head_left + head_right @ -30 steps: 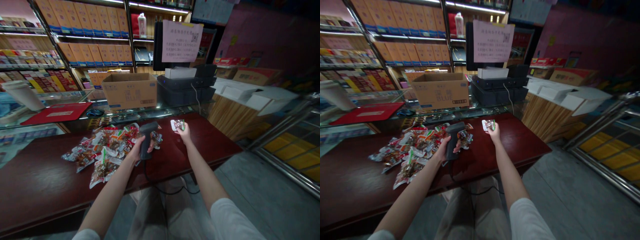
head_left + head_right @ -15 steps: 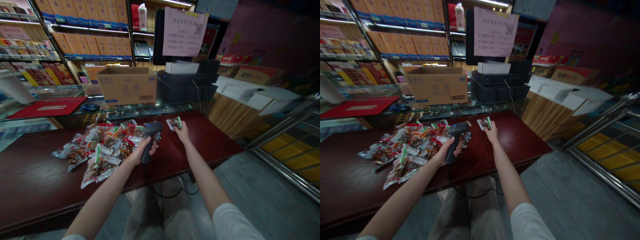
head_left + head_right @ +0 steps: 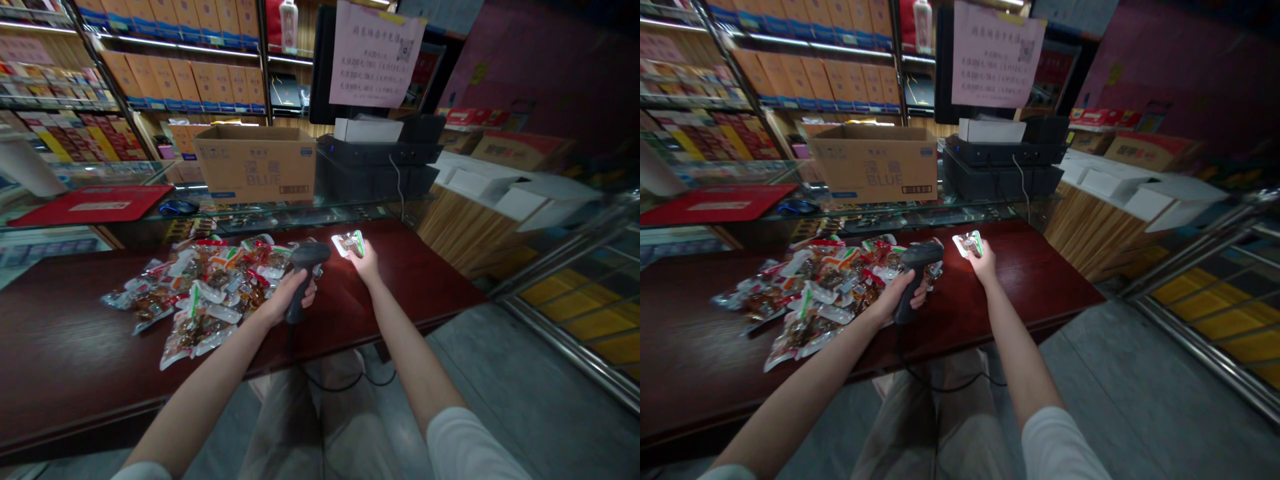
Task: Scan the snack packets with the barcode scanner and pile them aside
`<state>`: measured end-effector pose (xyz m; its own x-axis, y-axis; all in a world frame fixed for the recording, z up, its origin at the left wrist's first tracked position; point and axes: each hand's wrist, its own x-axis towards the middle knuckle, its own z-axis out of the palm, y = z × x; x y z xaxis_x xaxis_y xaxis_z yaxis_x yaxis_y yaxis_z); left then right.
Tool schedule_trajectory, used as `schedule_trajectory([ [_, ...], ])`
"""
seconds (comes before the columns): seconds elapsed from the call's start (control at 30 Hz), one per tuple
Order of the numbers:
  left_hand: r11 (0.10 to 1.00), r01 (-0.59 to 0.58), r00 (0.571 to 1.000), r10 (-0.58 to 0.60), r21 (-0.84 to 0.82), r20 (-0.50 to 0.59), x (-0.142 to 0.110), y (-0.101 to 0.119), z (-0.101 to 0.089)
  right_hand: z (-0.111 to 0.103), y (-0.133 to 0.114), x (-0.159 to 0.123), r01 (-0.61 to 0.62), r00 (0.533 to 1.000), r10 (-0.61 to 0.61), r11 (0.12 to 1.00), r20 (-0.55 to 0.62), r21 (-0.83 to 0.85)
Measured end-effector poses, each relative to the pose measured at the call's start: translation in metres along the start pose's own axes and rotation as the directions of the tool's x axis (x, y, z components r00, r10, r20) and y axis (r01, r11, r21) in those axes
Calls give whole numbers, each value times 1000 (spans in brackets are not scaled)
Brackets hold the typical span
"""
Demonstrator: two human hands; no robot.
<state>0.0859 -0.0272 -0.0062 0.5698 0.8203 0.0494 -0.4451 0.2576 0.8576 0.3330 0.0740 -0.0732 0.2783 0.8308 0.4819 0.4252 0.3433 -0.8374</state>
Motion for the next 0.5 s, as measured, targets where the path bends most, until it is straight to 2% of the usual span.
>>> schedule_trajectory([
  [0.17,1000,-11,1000,11,-14,22,-2,0,1,-5,-8,-2,-27,1000,27,999,-12,-43],
  [0.33,998,-37,999,38,-42,29,-5,11,2,-12,-4,6,-151,982,151,988,-112,10],
  [0.43,999,-39,999,39,-29,26,-9,22,-4,-32,7,20,-279,946,265,959,-188,-50],
  [0.5,999,-32,999,32,-14,15,-12,32,-11,-53,16,31,-321,937,276,921,-214,-219],
])
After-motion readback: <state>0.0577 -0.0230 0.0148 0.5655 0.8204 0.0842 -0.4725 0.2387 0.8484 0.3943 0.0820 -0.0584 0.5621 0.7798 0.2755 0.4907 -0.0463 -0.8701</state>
